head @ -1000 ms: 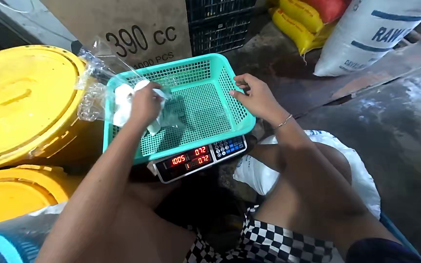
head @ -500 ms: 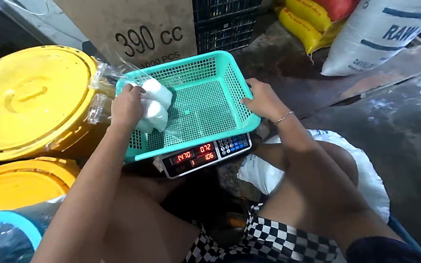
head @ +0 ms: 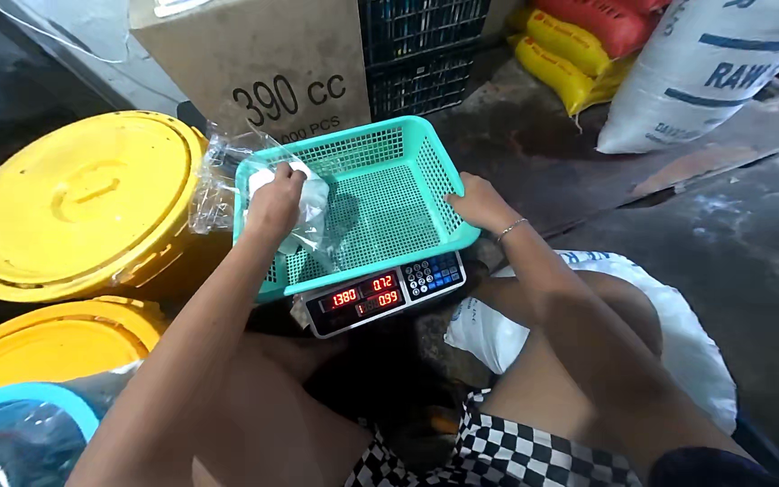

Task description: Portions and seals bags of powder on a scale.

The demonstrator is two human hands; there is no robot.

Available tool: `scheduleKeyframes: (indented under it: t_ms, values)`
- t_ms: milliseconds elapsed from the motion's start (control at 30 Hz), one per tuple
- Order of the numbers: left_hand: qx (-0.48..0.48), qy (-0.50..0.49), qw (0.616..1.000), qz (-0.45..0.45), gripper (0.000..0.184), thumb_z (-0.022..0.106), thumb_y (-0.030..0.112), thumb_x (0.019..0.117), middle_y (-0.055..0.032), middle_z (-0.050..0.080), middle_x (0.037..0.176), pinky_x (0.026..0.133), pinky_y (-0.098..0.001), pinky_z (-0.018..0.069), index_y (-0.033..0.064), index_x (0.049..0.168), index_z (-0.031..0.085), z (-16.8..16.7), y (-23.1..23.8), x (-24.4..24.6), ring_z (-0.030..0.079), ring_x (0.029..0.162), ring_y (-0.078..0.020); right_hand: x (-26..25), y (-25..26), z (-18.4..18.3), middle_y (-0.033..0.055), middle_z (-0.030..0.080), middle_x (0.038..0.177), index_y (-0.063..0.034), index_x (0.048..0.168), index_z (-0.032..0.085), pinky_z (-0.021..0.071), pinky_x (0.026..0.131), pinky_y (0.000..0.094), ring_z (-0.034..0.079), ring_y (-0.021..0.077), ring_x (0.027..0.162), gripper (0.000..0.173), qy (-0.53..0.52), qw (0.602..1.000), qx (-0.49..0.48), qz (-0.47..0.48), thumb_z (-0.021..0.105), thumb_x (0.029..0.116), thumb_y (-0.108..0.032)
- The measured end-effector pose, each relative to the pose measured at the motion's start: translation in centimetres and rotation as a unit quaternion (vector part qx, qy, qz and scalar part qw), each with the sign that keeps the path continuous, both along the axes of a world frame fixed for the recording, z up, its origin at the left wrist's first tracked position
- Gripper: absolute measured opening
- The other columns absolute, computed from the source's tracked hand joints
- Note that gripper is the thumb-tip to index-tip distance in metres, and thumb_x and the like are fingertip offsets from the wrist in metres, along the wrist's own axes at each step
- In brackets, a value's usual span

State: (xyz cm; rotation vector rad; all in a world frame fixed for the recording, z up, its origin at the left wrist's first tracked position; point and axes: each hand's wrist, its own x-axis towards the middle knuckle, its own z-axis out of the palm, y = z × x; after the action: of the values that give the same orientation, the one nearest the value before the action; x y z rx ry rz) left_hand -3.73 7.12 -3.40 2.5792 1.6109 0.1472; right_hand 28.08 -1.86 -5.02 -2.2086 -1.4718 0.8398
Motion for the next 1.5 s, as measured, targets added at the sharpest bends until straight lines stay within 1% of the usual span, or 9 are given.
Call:
scheduleKeyframes:
  t_ms: [233,633,800,933,1067,1233,1300,1367,1500]
  values:
    - [0.031,-0.001,1.000,-0.001,0.029,0.046,-0.008,0.1012,-0.0314,0.051,0.135,0.081,-0.0631,0.0559,-0.0083,0.128,0.058,5.4,-1.2,4.1,0.067,0.097,-0.0508,0.2,0.0,0.0,0.0289,0.065,0.115,0.0057,0.129,0.055,0.0496,0.094,0.0624,0.065,0.0434,0.110,0.036,0.002,1.000,-0.005,0.011,0.060,0.1042,-0.019]
    - [0.093,-0.073,0.992,0.053,0.029,0.045,0.010,0.1082,-0.0349,0.059,0.127,0.086,-0.0744,0.0478,-0.0085,0.123,0.063,2.7,2.6,-1.5,0.062,0.106,-0.0579,-0.1,0.1,0.5,0.0276,0.065,0.116,0.0024,0.133,0.053,0.0504,0.092,0.0639,0.065,0.0439,0.112,0.042,-0.034,0.999,-0.037,0.006,0.061,0.1041,-0.026]
    - [-0.066,-0.304,0.950,0.032,0.026,0.059,0.017,0.1042,-0.0199,0.070,0.106,0.093,-0.0491,0.0521,-0.0049,0.114,0.069,4.1,0.2,0.6,0.067,0.099,-0.0277,-1.5,-1.2,1.9,0.0292,0.053,0.142,0.0042,0.147,0.046,0.0433,0.107,0.0614,0.051,0.0468,0.133,0.061,-0.084,0.988,0.132,0.012,0.065,0.1017,-0.031]
    - [-0.205,-0.401,0.892,-0.028,0.017,0.063,0.015,0.1009,-0.0042,0.070,0.088,0.080,-0.0320,0.0545,0.0002,0.103,0.071,3.5,-3.3,3.7,0.064,0.081,-0.0092,-2.9,-2.1,3.0,0.0196,0.064,0.130,0.0022,0.132,0.062,0.0514,0.101,0.0471,0.061,0.0303,0.122,0.045,0.064,0.942,0.295,0.146,0.066,0.1003,-0.030]
    - [-0.236,-0.378,0.892,-0.076,0.011,0.065,0.011,0.0988,0.0006,0.067,0.078,0.068,-0.0234,0.0507,0.0037,0.094,0.073,2.5,-4.4,5.2,0.060,0.070,-0.0032,-4.3,-3.1,3.9,0.0174,0.065,0.130,0.0031,0.136,0.059,0.0520,0.097,0.0426,0.062,0.0244,0.119,0.061,0.146,0.934,0.247,0.215,0.077,0.0904,-0.033]
    - [-0.265,-0.351,0.891,-0.115,0.011,0.066,0.009,0.0976,0.0041,0.065,0.074,0.063,-0.0205,0.0473,0.0069,0.090,0.072,2.4,-4.3,5.5,0.057,0.066,-0.0002,-4.5,-2.9,3.4,0.0081,0.072,0.093,0.0019,0.104,0.073,0.0574,0.078,0.0253,0.068,0.0087,0.082,0.014,0.168,0.942,0.202,0.207,0.064,0.1002,-0.009]
    - [-0.176,-0.330,0.922,-0.101,0.007,0.072,0.015,0.0948,0.0014,0.068,0.082,0.072,-0.0292,0.0516,0.0085,0.092,0.073,1.9,-4.6,5.9,0.062,0.077,-0.0061,-4.6,-2.8,2.8,0.0054,0.072,0.084,0.0006,0.094,0.074,0.0564,0.072,0.0228,0.066,0.0060,0.074,0.009,0.161,0.943,0.221,0.189,0.071,0.0952,-0.008]
    - [-0.039,-0.347,0.935,-0.065,0.023,0.078,0.016,0.0894,-0.0163,0.070,0.104,0.092,-0.0564,0.0490,0.0003,0.105,0.073,1.1,-5.4,6.7,0.065,0.102,-0.0316,-4.7,-2.5,2.2,0.0045,0.069,0.079,0.0003,0.087,0.071,0.0543,0.068,0.0235,0.063,0.0061,0.069,0.016,0.161,0.950,0.231,0.136,0.080,0.0890,-0.013]
    - [-0.029,-0.430,0.902,-0.026,0.025,0.067,0.027,0.1000,-0.0071,0.064,0.085,0.058,-0.0291,0.0488,0.0019,0.101,0.066,0.5,-7.9,8.5,0.057,0.064,-0.0129,-5.2,-2.0,1.1,-0.0015,0.057,0.066,-0.0022,0.079,0.062,0.0432,0.052,0.0174,0.050,0.0007,0.053,0.025,0.224,0.947,0.227,0.034,0.080,0.0890,-0.016]
